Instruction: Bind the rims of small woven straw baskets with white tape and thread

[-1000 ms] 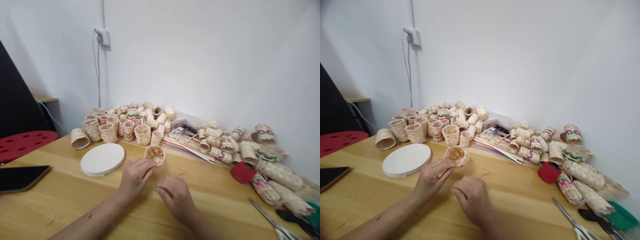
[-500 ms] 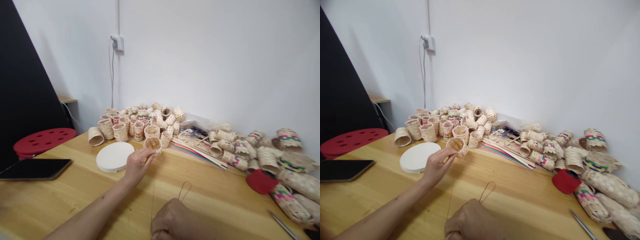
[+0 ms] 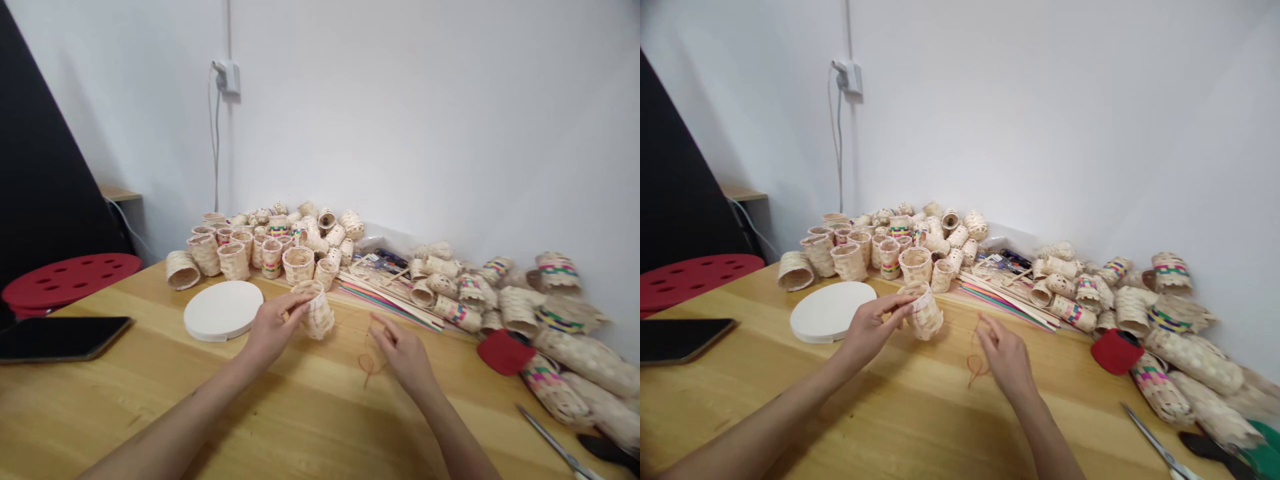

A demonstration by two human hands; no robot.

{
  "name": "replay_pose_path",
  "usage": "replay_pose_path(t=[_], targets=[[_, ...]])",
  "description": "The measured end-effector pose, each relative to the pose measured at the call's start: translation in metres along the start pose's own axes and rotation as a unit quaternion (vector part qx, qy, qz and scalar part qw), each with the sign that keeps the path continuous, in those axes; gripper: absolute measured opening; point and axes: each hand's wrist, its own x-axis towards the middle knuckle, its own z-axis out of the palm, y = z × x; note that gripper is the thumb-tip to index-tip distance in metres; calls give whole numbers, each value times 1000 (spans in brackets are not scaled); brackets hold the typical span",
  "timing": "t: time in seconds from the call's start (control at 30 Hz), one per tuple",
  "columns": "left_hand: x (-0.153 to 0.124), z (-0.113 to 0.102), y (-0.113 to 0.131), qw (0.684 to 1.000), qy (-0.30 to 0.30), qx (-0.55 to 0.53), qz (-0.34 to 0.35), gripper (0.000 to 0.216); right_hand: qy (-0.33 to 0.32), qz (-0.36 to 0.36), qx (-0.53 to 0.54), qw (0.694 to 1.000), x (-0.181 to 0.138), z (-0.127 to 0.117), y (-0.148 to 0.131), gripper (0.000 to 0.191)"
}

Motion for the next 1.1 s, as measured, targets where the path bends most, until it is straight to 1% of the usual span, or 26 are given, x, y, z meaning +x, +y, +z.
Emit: replay_pose_path(t=[0.03, 0.07, 0.1, 0.13, 0.2, 0.3, 0.37, 0.43, 0.5, 0.6, 0.67, 0.73, 0.77, 0.83, 0.9, 0.97, 1.0, 1.07, 1.1], targets=[[-3, 3, 3, 999, -35, -28, -15, 26, 69, 23, -16, 997, 3, -3, 4, 33], [-5, 5, 5, 996, -71, -55, -26, 30, 114, 30, -21, 993, 4, -6, 6, 35], [-8, 7, 8, 991, -103, -74, -31, 32, 135, 21, -16, 990, 3, -7, 4, 37], [-11, 9, 11, 988, -129, -83, -27, 34, 139, 1, -3, 990, 1, -8, 0, 38], [-16, 12, 16, 982, -169, -83, -8, 36, 114, -47, 28, 992, -5, -7, -12, 35], [-22, 15, 22, 977, -200, -76, 24, 40, 37, -115, 46, 992, -13, -2, -29, 30], [-24, 16, 25, 973, -215, -77, 40, 42, -11, -145, 44, 988, -15, 2, -33, 28], [-26, 16, 26, 969, -228, -80, 54, 42, -48, -161, 54, 984, -14, 3, -32, 23], [-27, 15, 25, 969, -223, -84, 61, 44, -73, -164, 72, 981, -12, 3, -31, 17], [-24, 11, 23, 978, -183, -91, 53, 48, -92, -162, 96, 978, -11, 1, -31, 20], [-21, 8, 22, 981, -164, -91, 43, 46, -102, -161, 118, 975, -10, -1, -32, 20], [-17, 5, 21, 980, -174, -91, 39, 40, -111, -156, 143, 971, -11, -3, -33, 20], [-16, 5, 22, 976, -189, -96, 40, 35, -114, -151, 154, 970, -12, -3, -33, 20], [-15, 6, 23, 966, -224, -121, 44, 26, -118, -138, 173, 968, -12, -2, -34, 21], [-16, 9, 25, 958, -239, -155, 32, 20, -115, -119, 179, 970, -12, -1, -33, 22], [-16, 13, 25, 959, -225, -175, 6, 21, -96, -84, 158, 979, -10, 0, -32, 21], [-16, 15, 24, 961, -208, -179, -10, 22, -85, -59, 132, 986, -9, -1, -30, 25], [-16, 17, 21, 966, -180, -182, -33, 24, -70, -5, 45, 997, -7, -6, -26, 36], [-16, 17, 19, 968, -169, -181, -44, 25, -66, 16, -7, 998, -7, -9, -23, 38]])
